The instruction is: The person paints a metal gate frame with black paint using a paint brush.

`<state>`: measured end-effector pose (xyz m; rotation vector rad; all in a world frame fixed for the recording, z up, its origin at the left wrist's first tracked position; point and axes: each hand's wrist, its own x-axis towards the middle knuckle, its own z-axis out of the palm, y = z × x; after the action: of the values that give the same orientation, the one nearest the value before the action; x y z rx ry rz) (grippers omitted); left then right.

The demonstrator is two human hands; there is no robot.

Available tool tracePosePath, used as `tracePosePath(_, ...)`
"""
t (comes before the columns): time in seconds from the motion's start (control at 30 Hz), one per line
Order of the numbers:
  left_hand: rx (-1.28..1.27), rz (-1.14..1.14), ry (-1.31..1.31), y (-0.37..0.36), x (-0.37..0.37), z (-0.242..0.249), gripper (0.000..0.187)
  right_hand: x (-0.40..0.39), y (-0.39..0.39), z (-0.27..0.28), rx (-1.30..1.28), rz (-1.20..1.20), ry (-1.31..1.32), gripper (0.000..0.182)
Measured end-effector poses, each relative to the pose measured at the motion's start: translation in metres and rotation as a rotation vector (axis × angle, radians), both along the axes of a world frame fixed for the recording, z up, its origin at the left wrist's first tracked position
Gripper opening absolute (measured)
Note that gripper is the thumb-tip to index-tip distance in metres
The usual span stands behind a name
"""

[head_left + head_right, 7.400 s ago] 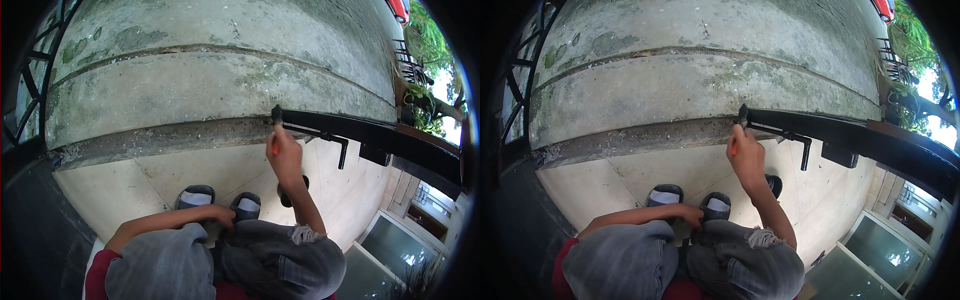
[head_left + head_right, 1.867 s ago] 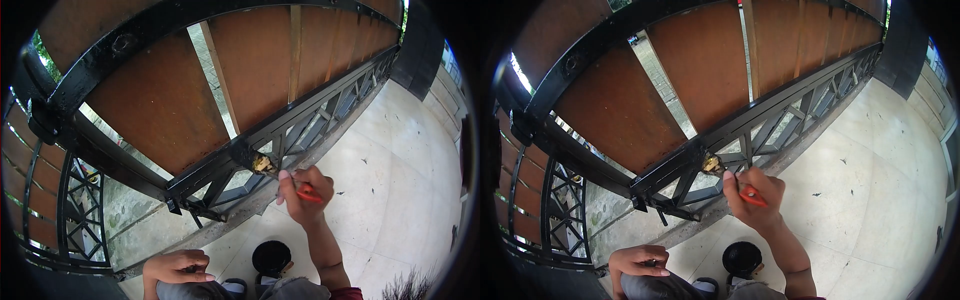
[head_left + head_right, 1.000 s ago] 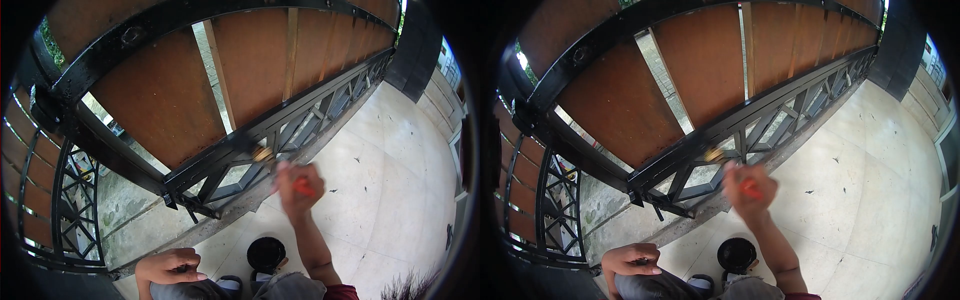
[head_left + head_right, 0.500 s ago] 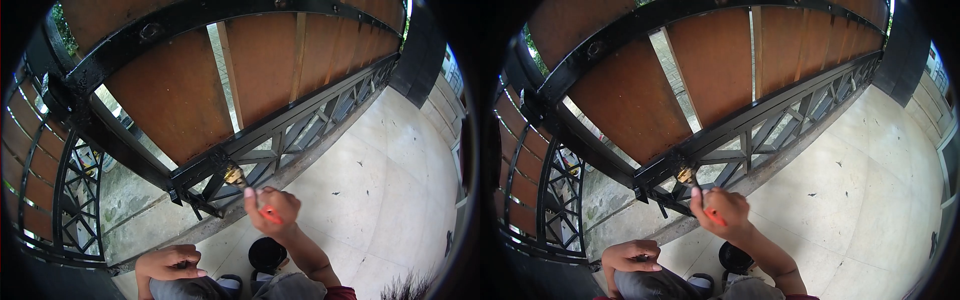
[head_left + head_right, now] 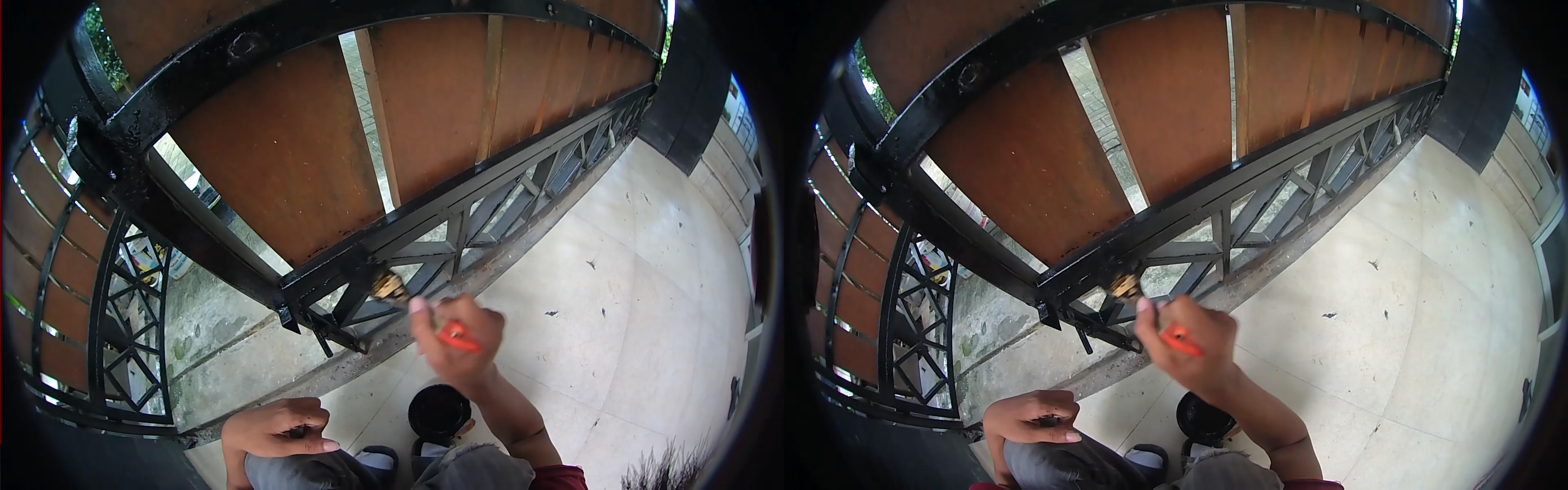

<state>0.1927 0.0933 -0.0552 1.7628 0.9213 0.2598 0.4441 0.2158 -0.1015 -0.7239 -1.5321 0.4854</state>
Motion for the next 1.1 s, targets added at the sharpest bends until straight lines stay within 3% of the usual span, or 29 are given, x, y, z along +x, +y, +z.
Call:
tracePosePath(0.03, -0.016, 0.027, -0.020, 0.001, 0.001, 0.001, 0.044, 0.001, 0.004, -0.002, -0.003, -0.001, 0.001, 0.033)
tracePosePath(0.1, 0.003, -0.006, -0.005, 0.001, -0.002, 0.000, 0.044, 0.006, 0.018, 0.001, -0.144, -0.242, 0.125, 0.033)
tracePosePath(0.17, 0.025, -0.040, 0.017, 0.003, -0.002, -0.001, 0.044, 0.001, 0.010, 0.003, -0.164, -0.129, 0.082, 0.031)
tracePosePath(0.23, -0.029, -0.017, 0.011, 0.003, -0.002, 0.000, 0.039, -0.002, 0.004, 0.008, 0.055, 0.114, -0.030, 0.028)
tracePosePath(0.27, -0.029, -0.014, 0.011, 0.003, -0.002, 0.000, 0.039, 0.000, 0.003, 0.012, -0.193, 0.215, 0.119, 0.025)
tracePosePath(0.4, 0.015, -0.039, 0.008, 0.001, -0.005, -0.001, 0.040, 0.014, 0.029, 0.006, -0.366, 0.011, 0.281, 0.024)
tracePosePath(0.47, 0.036, -0.065, 0.014, 0.000, -0.007, -0.001, 0.040, 0.016, 0.027, -0.005, -0.022, -0.281, 0.160, 0.024)
tracePosePath(0.57, 0.028, -0.045, 0.001, 0.000, -0.006, -0.002, 0.041, 0.011, 0.028, -0.017, 0.111, -0.398, -0.050, 0.025)
tracePosePath(0.63, 0.032, -0.030, -0.037, 0.001, -0.005, -0.003, 0.042, -0.004, 0.016, -0.016, 0.115, -0.347, -0.145, 0.027)
tracePosePath(0.7, 0.012, -0.006, -0.027, 0.001, -0.002, 0.001, 0.042, -0.010, 0.005, -0.006, 0.084, -0.034, -0.057, 0.028)
tracePosePath(0.83, 0.060, -0.048, 0.012, -0.003, -0.008, -0.001, 0.042, 0.000, 0.024, -0.008, -0.081, -0.251, 0.090, 0.031)
tracePosePath(0.87, 0.063, -0.046, 0.009, -0.003, -0.008, -0.002, 0.042, -0.002, 0.018, -0.006, -0.046, -0.193, -0.037, 0.031)
tracePosePath(0.97, 0.049, -0.050, 0.016, -0.004, -0.009, -0.001, 0.043, -0.004, 0.004, 0.014, 0.109, -0.049, -0.083, 0.032)
tracePosePath(1.03, 0.010, 0.010, -0.002, -0.005, -0.005, 0.003, 0.042, 0.001, 0.014, 0.013, -0.042, -0.056, 0.025, 0.032)
tracePosePath(1.1, 0.039, -0.019, -0.012, -0.006, -0.006, 0.001, 0.042, 0.012, 0.028, 0.022, -0.342, -0.121, 0.367, 0.032)
